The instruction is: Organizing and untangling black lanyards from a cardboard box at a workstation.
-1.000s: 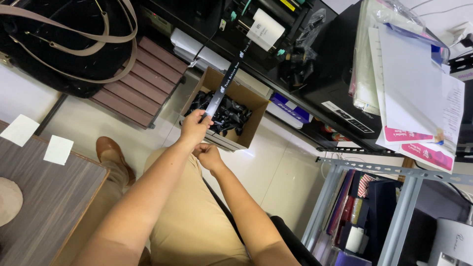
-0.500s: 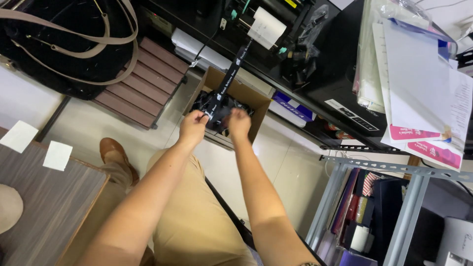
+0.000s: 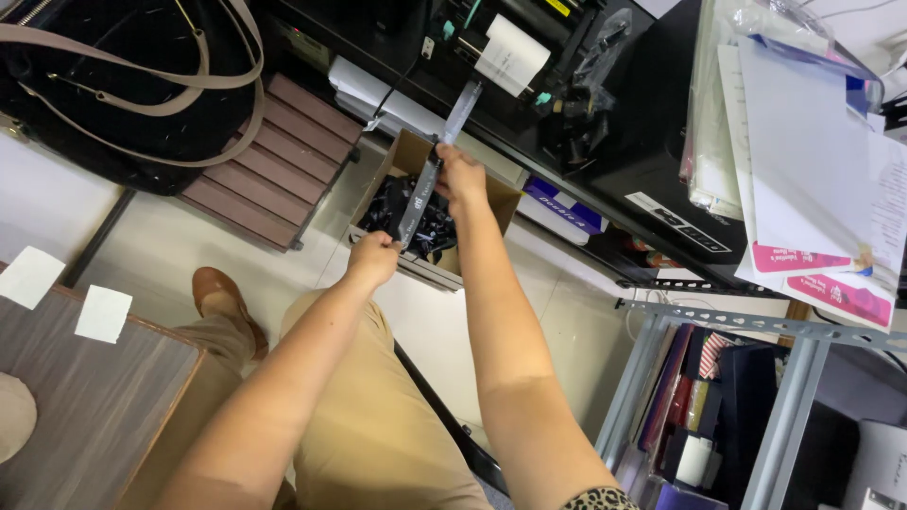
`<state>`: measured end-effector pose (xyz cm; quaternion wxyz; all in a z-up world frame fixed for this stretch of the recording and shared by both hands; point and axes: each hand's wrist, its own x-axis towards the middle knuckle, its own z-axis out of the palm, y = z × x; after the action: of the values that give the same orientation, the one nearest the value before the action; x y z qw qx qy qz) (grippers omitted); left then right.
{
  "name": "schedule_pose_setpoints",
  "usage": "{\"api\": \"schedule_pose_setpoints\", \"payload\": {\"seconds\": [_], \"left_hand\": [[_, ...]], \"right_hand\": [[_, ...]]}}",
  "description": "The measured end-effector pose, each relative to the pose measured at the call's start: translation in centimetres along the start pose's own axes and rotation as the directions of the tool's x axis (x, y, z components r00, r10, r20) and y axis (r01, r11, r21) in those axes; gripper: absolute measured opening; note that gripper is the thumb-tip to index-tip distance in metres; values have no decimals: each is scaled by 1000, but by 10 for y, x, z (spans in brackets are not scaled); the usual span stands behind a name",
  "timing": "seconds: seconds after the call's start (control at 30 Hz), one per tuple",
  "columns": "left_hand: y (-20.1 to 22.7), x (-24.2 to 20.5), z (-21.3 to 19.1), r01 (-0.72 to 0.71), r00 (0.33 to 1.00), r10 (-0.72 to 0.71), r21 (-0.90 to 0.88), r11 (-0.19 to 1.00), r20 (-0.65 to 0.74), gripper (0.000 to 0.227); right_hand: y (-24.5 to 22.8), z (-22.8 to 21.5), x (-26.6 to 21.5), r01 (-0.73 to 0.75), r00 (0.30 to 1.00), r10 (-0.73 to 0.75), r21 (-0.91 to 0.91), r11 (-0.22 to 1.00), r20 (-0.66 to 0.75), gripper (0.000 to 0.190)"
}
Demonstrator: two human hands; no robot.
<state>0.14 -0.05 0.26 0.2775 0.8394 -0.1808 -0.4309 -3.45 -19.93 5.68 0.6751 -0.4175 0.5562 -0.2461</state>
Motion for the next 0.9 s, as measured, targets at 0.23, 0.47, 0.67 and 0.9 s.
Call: {"api": "schedule_pose_setpoints", "payload": {"seconds": [0.23,0.47,0.67,0.9], "left_hand": [[-1,10,-1,-43,999,42,-64,997,-8,35],[25,-24,-30,-65,995,74,-139,988,66,62],[22,-21,-28,-69,995,82,-188,980,62,58],[13,-9,-17,-71,996,77,-142,987,38,55]], "right_hand": [[28,6,-30,49,995,-49,-9,999,-86,24],[52,8,-58,69,987,-65,22,997,-148,15],[56,7,-72,49,994,-39,101,994,-101,19],[76,4,-72,44,995,-36,79,996,-97,21]]}}
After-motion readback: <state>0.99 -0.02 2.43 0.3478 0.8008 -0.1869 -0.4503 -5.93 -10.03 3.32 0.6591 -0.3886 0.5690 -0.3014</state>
